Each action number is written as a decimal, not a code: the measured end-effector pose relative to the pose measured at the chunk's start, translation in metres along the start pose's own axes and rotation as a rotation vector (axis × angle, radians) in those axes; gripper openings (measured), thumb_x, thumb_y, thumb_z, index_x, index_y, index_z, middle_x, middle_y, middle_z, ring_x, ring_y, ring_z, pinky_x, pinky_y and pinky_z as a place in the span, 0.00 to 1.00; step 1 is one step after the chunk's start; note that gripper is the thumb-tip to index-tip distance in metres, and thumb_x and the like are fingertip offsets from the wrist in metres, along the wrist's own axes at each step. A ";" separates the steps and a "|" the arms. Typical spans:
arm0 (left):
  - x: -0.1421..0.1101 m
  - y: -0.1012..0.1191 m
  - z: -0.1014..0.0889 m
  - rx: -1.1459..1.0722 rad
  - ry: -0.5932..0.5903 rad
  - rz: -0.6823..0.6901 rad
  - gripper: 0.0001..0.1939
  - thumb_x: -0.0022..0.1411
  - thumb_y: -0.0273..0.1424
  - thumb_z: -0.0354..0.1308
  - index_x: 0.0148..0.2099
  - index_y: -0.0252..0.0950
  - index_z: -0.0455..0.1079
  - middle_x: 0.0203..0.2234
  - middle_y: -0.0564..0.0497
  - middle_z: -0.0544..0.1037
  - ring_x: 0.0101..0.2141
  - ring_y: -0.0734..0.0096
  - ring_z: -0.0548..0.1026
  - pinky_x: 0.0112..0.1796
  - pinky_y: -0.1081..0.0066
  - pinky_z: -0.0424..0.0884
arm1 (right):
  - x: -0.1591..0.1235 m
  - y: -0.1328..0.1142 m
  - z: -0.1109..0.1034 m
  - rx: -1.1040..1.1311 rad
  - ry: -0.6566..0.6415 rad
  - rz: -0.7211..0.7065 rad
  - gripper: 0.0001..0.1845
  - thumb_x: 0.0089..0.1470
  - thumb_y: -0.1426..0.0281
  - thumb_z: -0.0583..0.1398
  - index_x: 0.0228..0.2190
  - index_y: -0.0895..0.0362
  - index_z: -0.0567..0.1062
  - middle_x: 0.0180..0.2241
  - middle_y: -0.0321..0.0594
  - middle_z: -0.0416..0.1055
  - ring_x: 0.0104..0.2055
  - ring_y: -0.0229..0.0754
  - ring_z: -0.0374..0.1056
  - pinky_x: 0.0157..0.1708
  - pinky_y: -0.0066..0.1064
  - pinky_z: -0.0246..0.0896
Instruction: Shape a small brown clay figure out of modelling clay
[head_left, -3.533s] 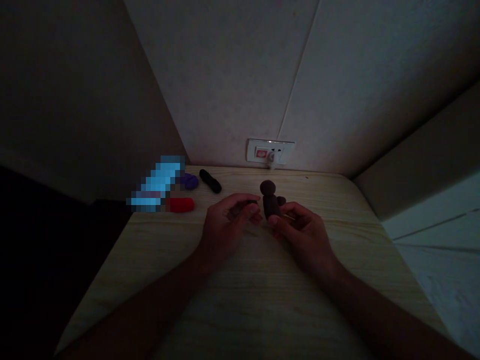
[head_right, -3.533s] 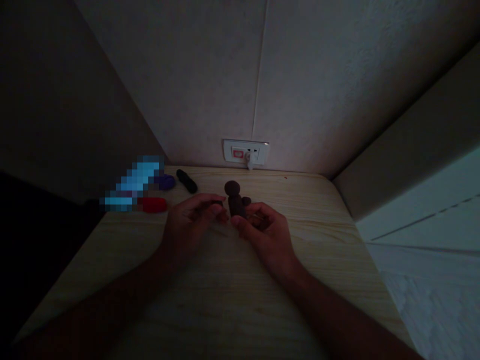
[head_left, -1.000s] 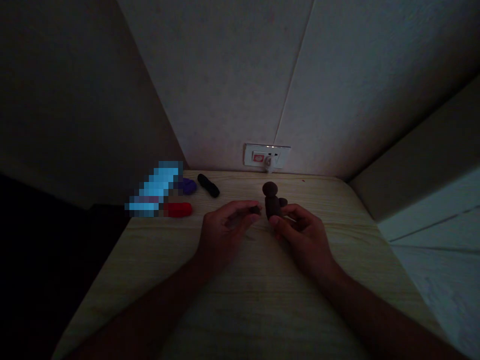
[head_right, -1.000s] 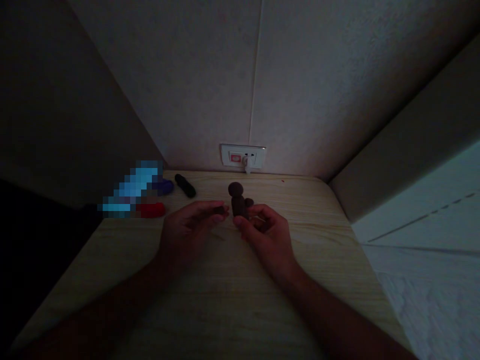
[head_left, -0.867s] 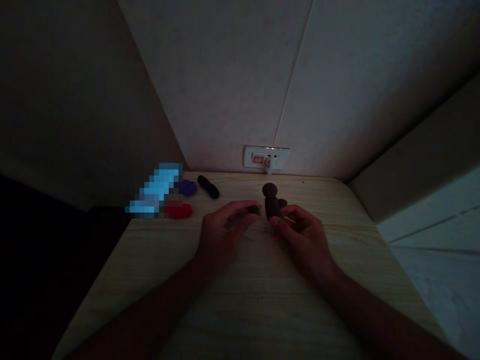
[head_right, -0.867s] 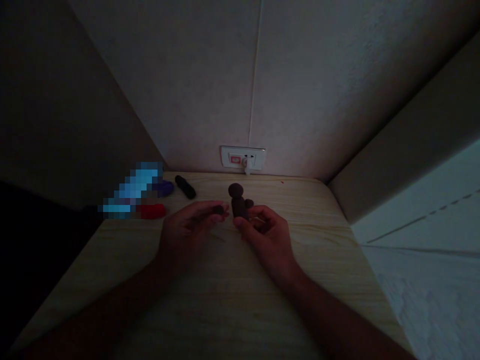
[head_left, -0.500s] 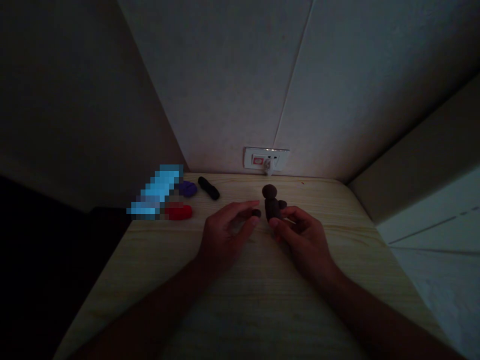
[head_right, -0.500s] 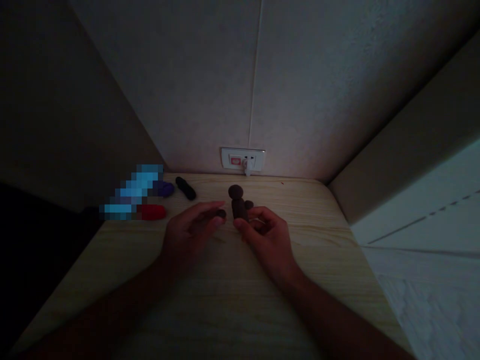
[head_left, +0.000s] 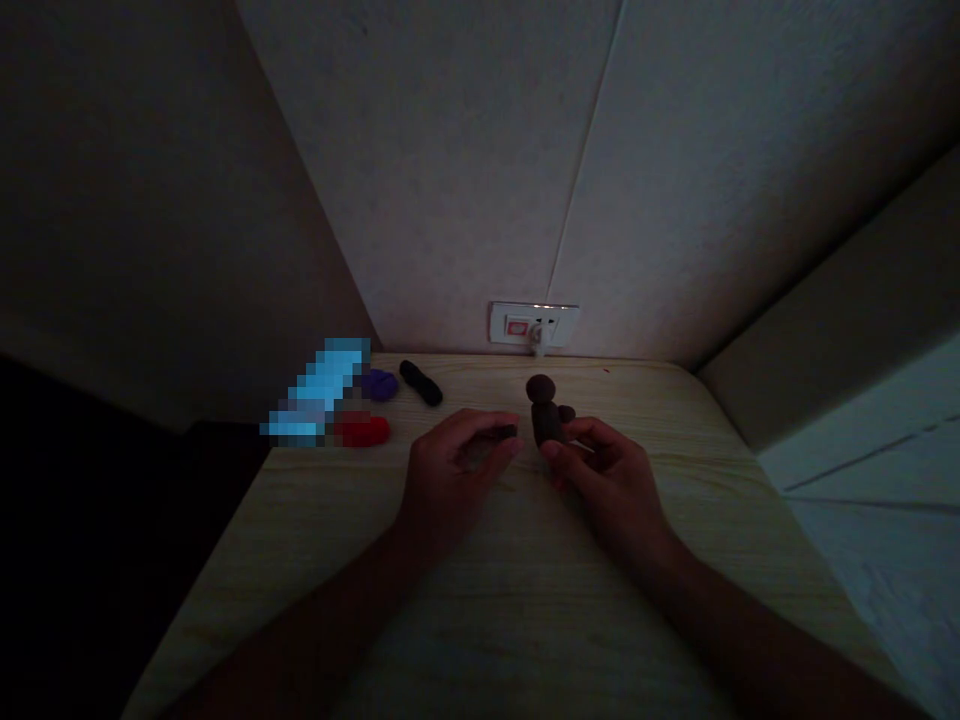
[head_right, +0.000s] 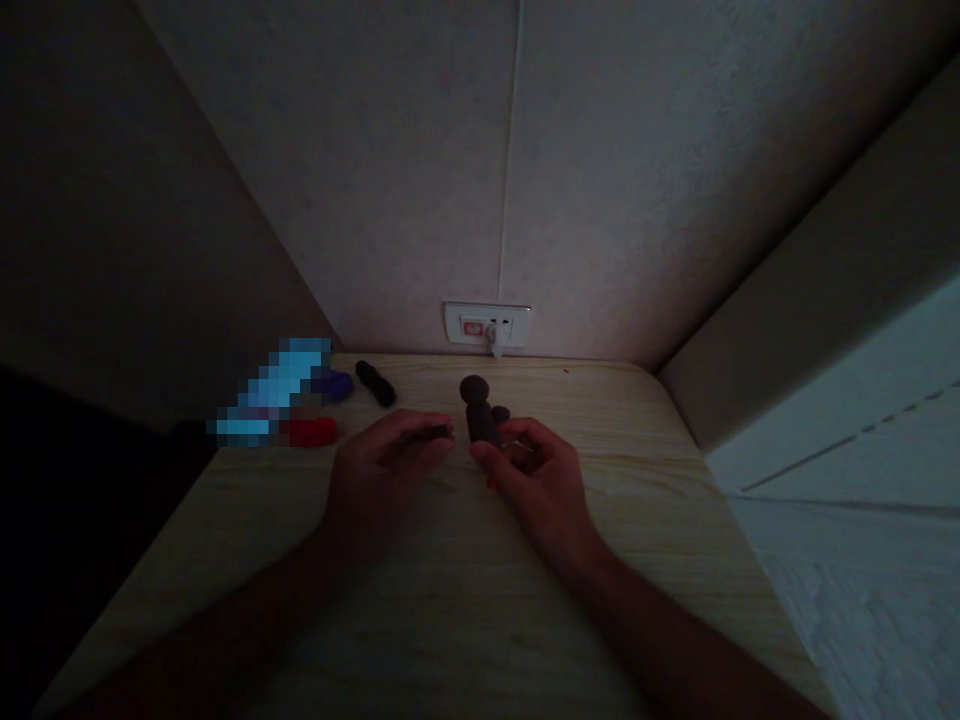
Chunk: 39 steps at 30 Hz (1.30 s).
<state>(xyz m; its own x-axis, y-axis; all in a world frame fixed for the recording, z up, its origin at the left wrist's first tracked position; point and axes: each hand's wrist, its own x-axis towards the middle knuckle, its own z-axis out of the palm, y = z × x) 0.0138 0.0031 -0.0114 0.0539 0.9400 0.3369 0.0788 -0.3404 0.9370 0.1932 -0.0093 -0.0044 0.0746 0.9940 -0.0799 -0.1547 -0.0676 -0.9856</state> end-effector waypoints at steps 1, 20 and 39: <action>0.000 0.001 0.000 0.034 0.003 -0.007 0.09 0.62 0.31 0.68 0.46 0.40 0.81 0.39 0.51 0.84 0.40 0.69 0.83 0.44 0.71 0.81 | 0.000 0.000 0.000 0.000 0.000 -0.001 0.19 0.42 0.61 0.75 0.30 0.55 0.75 0.18 0.30 0.71 0.20 0.34 0.63 0.23 0.26 0.55; 0.001 0.007 -0.004 0.224 -0.020 0.173 0.09 0.69 0.31 0.60 0.48 0.38 0.80 0.44 0.47 0.84 0.45 0.65 0.82 0.48 0.65 0.79 | -0.001 0.001 -0.002 -0.003 -0.029 -0.001 0.17 0.45 0.60 0.75 0.31 0.54 0.76 0.19 0.30 0.70 0.21 0.35 0.62 0.22 0.28 0.54; 0.003 0.002 -0.004 0.218 -0.037 0.205 0.09 0.66 0.28 0.64 0.48 0.41 0.80 0.42 0.48 0.82 0.44 0.66 0.81 0.46 0.65 0.80 | -0.001 -0.001 -0.001 -0.027 -0.006 -0.021 0.17 0.44 0.61 0.74 0.30 0.54 0.75 0.19 0.30 0.70 0.21 0.36 0.64 0.23 0.28 0.57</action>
<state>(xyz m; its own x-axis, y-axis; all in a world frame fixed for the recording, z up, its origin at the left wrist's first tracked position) 0.0103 0.0050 -0.0083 0.1266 0.8511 0.5095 0.2746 -0.5237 0.8064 0.1940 -0.0103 -0.0039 0.0718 0.9957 -0.0581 -0.1263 -0.0487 -0.9908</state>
